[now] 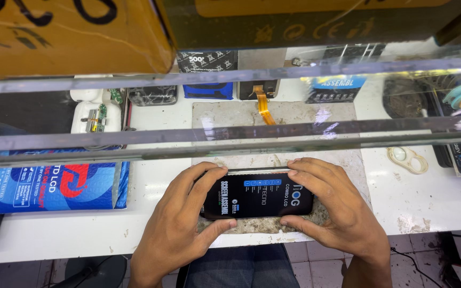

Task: The person disassembles a red feature phone, then opens a smartphone to access its internal components. They use a soldering iron on a small circuit board, retrieve a component from a drawer, and reassemble the smartphone with its back cover.

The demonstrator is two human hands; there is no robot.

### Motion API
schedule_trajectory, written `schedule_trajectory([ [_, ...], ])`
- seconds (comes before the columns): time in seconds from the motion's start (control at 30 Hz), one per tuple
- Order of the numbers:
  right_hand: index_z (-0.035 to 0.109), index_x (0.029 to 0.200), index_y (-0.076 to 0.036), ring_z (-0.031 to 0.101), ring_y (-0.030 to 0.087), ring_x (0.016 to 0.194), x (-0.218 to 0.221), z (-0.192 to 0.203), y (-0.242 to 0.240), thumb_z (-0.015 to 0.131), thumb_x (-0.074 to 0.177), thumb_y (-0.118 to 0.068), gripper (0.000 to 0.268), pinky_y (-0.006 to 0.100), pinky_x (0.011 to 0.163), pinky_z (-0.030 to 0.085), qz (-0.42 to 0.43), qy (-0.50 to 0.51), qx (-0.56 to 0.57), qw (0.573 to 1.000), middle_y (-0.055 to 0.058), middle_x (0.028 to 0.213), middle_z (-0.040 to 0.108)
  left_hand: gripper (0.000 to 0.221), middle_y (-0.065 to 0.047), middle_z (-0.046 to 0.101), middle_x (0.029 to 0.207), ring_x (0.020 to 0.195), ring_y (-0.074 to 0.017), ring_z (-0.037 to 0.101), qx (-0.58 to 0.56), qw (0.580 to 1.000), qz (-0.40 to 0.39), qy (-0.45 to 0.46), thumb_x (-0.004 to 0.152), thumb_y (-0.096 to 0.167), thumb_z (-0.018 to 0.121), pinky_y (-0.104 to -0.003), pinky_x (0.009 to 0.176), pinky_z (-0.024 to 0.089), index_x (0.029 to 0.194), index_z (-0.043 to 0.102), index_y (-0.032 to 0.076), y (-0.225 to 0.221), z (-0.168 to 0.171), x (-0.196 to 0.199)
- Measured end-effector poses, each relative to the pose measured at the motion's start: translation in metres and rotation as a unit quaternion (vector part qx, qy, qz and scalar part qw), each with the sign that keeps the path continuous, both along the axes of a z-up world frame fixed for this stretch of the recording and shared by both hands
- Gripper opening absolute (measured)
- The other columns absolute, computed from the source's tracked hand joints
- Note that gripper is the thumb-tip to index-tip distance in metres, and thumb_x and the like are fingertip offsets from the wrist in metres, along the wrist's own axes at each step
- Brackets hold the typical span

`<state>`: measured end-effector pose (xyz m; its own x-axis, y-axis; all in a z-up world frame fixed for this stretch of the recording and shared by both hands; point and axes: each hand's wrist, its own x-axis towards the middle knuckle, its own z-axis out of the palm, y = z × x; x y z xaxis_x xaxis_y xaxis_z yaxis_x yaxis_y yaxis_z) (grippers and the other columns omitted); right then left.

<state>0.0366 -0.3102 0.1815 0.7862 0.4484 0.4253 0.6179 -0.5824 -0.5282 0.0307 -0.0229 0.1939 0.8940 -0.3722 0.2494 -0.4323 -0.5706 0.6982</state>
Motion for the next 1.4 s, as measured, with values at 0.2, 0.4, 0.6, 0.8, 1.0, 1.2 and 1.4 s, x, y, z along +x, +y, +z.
schedule_trajectory([
  [0.2,0.056,0.133,-0.008,0.058,0.034,0.13,0.0,-0.001,0.001,0.091,0.064,-0.032,0.081,0.046,0.108,0.047,-0.001,0.004,-0.013,1.0,0.015,0.136,0.062,0.079,-0.017,0.055,0.139,0.129,-0.0367,0.057,-0.011,1.0,-0.008,-0.009,0.074,0.029,0.087,-0.046,0.106,0.048,0.139,0.051,0.004,0.004,-0.001,-0.002],
  [0.4,0.056,0.133,-0.008,0.058,0.034,0.131,0.0,-0.001,0.002,0.091,0.063,-0.032,0.082,0.046,0.108,0.047,-0.002,0.012,-0.015,1.0,0.015,0.137,0.062,0.08,-0.017,0.054,0.139,0.129,-0.0371,0.055,-0.009,1.0,-0.01,-0.004,0.074,0.031,0.087,-0.048,0.106,0.047,0.141,0.051,0.005,0.006,-0.001,-0.002],
  [0.6,0.056,0.133,-0.008,0.058,0.035,0.129,-0.001,-0.001,0.003,0.091,0.061,-0.032,0.084,0.045,0.107,0.049,-0.016,0.026,-0.024,0.999,0.017,0.14,0.06,0.082,-0.018,0.053,0.14,0.13,-0.0377,0.053,-0.002,1.0,-0.009,0.007,0.073,0.031,0.087,-0.048,0.107,0.045,0.142,0.05,0.005,0.008,0.0,-0.003],
  [0.8,0.055,0.133,-0.01,0.057,0.036,0.132,-0.002,0.002,0.006,0.091,0.059,-0.031,0.085,0.045,0.105,0.049,-0.029,0.072,-0.017,0.997,0.018,0.144,0.056,0.087,-0.018,0.053,0.141,0.132,-0.0373,0.049,0.008,1.0,-0.006,0.013,0.072,0.032,0.087,-0.048,0.109,0.041,0.143,0.048,0.002,0.008,0.003,-0.003],
  [1.0,0.055,0.134,-0.01,0.054,0.034,0.133,-0.002,0.001,0.007,0.091,0.059,-0.033,0.086,0.046,0.108,0.046,-0.048,0.102,-0.043,0.993,0.014,0.144,0.057,0.09,-0.018,0.054,0.142,0.132,-0.037,0.045,0.031,0.999,-0.004,-0.007,0.071,0.036,0.087,-0.048,0.111,0.039,0.145,0.047,0.001,0.01,0.004,-0.005],
  [1.2,0.054,0.135,-0.011,0.054,0.033,0.133,-0.003,-0.005,0.003,0.091,0.058,-0.033,0.088,0.046,0.109,0.045,-0.056,0.11,-0.056,0.991,0.013,0.142,0.058,0.089,-0.019,0.054,0.142,0.134,-0.0376,0.045,0.03,0.999,-0.004,-0.018,0.075,0.039,0.084,-0.047,0.112,0.039,0.146,0.047,0.0,0.013,0.005,-0.008],
  [1.4,0.053,0.143,-0.011,0.052,0.033,0.138,-0.002,-0.016,-0.003,0.091,0.063,-0.037,0.092,0.045,0.109,0.046,-0.041,0.095,-0.053,0.993,0.013,0.149,0.057,0.092,-0.022,0.053,0.142,0.135,-0.0384,0.044,0.022,1.0,-0.003,-0.02,0.078,0.041,0.083,-0.048,0.112,0.038,0.15,0.042,-0.001,0.015,0.005,-0.012],
])
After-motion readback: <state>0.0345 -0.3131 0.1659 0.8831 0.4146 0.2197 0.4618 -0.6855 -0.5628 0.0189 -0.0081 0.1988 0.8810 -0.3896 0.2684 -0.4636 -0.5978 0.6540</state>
